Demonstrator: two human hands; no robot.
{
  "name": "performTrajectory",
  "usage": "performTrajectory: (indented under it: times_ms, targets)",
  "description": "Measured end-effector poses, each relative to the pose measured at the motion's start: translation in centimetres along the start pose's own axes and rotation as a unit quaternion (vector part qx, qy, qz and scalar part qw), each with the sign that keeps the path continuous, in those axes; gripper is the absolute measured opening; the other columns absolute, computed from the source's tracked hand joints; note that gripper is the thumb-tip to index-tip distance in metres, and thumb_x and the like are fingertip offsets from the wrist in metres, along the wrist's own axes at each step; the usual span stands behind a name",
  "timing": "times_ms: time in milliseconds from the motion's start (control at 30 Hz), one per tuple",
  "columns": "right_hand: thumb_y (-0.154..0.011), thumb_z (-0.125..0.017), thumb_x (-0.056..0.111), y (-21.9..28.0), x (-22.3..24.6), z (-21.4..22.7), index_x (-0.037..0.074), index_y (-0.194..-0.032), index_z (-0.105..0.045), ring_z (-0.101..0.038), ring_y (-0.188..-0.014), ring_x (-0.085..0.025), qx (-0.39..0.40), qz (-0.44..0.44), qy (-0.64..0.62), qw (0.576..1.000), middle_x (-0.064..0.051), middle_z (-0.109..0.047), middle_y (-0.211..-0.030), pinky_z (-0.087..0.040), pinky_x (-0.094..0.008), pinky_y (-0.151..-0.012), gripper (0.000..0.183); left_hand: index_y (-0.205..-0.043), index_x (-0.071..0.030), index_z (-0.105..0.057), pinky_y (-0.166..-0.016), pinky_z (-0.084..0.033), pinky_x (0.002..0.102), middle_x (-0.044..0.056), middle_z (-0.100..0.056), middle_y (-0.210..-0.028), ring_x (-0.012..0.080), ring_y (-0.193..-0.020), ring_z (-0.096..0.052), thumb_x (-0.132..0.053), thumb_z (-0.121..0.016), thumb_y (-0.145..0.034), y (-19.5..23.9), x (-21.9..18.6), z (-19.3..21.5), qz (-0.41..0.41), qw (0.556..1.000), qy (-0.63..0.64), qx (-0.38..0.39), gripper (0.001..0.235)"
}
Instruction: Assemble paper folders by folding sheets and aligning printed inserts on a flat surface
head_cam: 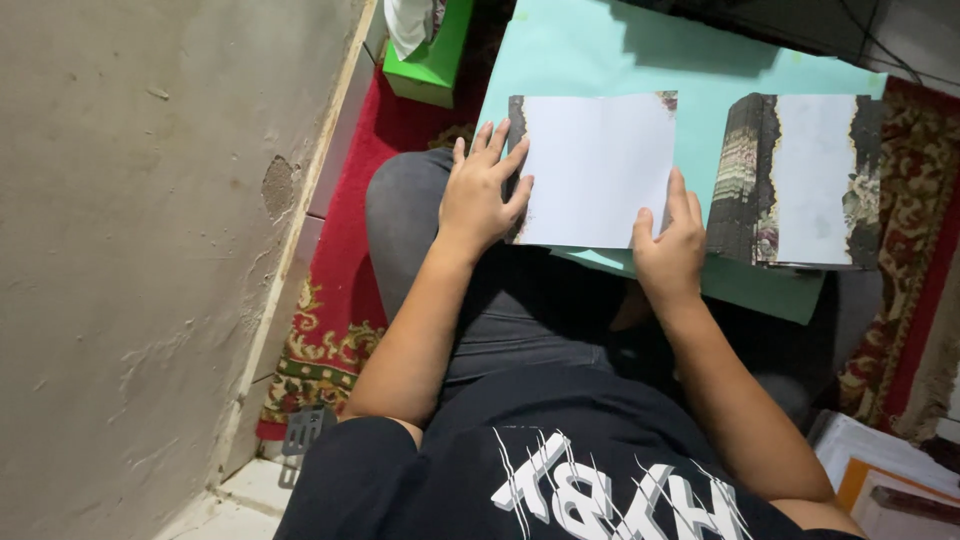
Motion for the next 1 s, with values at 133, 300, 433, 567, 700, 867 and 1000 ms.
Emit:
performTrajectory:
  times_ms: [133, 300, 433, 567, 700, 867, 1000]
  targets:
    - [-0.097, -0.063, 0.008, -0.2, 0.5, -0.1, -0.006, -0.152, -0.049, -0.061, -0.094, -0.052, 0.014, 0.001, 0.022, 1.0, -0.027, -0.059, -0.108, -0.05, -0.056, -0.078, 0.059, -0.139, -0.021, -0.067, -0.118, -0.031, 0.064, 0.011, -0.054, -0.154, 0.0325, -0.147, -0.044, -0.046, -0.068, -0.095, -0.1, -0.1, 0.5, 0.006, 1.0, 0.013, -0.003, 0.051]
    - [-0.098, -0.062, 0.011, -0.4, -0.2, -0.3, -0.004, -0.153, -0.049, -0.061, -0.091, -0.051, 0.019, -0.006, 0.043, 0.999, -0.025, -0.059, -0.108, -0.05, -0.056, -0.075, 0.059, -0.142, -0.023, -0.065, -0.119, -0.031, 0.064, 0.01, -0.053, -0.155, 0.0326, -0.146, -0.046, -0.05, -0.071, -0.092, 0.1, 0.0, 0.2, 0.0, 1.0, 0.007, -0.016, 0.057]
    - [-0.098, -0.061, 0.01, -0.3, -1.1, -0.6, -0.003, -0.154, -0.05, -0.062, -0.085, -0.047, 0.016, -0.008, 0.059, 0.998, -0.021, -0.058, -0.109, -0.051, -0.054, -0.074, 0.058, -0.143, -0.025, -0.064, -0.119, -0.031, 0.065, 0.01, -0.053, -0.155, 0.0328, -0.146, -0.045, -0.05, -0.072, -0.091, 0.2, 0.0, 0.3, -0.001, 1.0, 0.005, -0.019, 0.058]
    - [-0.098, -0.059, 0.008, -0.2, -1.5, -0.7, -0.002, -0.154, -0.05, -0.063, -0.087, -0.047, 0.015, -0.014, 0.062, 0.998, -0.019, -0.059, -0.111, -0.051, -0.053, -0.073, 0.058, -0.142, -0.025, -0.065, -0.119, -0.031, 0.065, 0.01, -0.053, -0.155, 0.033, -0.146, -0.045, -0.051, -0.073, -0.091, 0.1, 0.0, 0.3, -0.004, 1.0, 0.009, -0.021, 0.058]
    - [-0.099, -0.059, 0.008, -0.5, -1.0, -0.6, -0.003, -0.153, -0.05, -0.063, -0.088, -0.048, 0.022, -0.019, 0.061, 0.998, -0.02, -0.059, -0.112, -0.051, -0.054, -0.073, 0.057, -0.138, -0.024, -0.068, -0.118, -0.031, 0.064, 0.011, -0.054, -0.154, 0.0334, -0.145, -0.046, -0.05, -0.074, -0.09, 0.0, -0.2, 0.5, -0.007, 1.0, 0.014, -0.022, 0.056]
    - [-0.098, -0.059, 0.005, -0.6, -1.1, -0.7, -0.007, -0.152, -0.05, -0.063, -0.091, -0.05, 0.029, -0.027, 0.05, 0.998, -0.021, -0.059, -0.112, -0.051, -0.055, -0.075, 0.056, -0.136, -0.023, -0.07, -0.118, -0.031, 0.064, 0.01, -0.053, -0.154, 0.0334, -0.146, -0.046, -0.051, -0.076, -0.088, 0.1, -0.2, 0.5, -0.008, 1.0, 0.011, -0.026, 0.056]
    - [-0.098, -0.059, 0.006, -0.5, -1.3, -0.7, -0.006, -0.152, -0.05, -0.063, -0.093, -0.051, 0.032, -0.028, 0.061, 0.997, -0.022, -0.059, -0.114, -0.051, -0.056, -0.076, 0.057, -0.137, -0.023, -0.069, -0.118, -0.029, 0.065, 0.011, -0.053, -0.154, 0.0337, -0.146, -0.046, -0.049, -0.075, -0.09, 0.0, -0.2, 0.4, -0.01, 1.0, 0.014, -0.026, 0.054]
Point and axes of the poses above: each hand's wrist, its own y-axis away from the middle knuckle, its own z-axis out of the back of the hand, x = y × z, the point moved 10 cm from there along -y, towards the middle knuckle
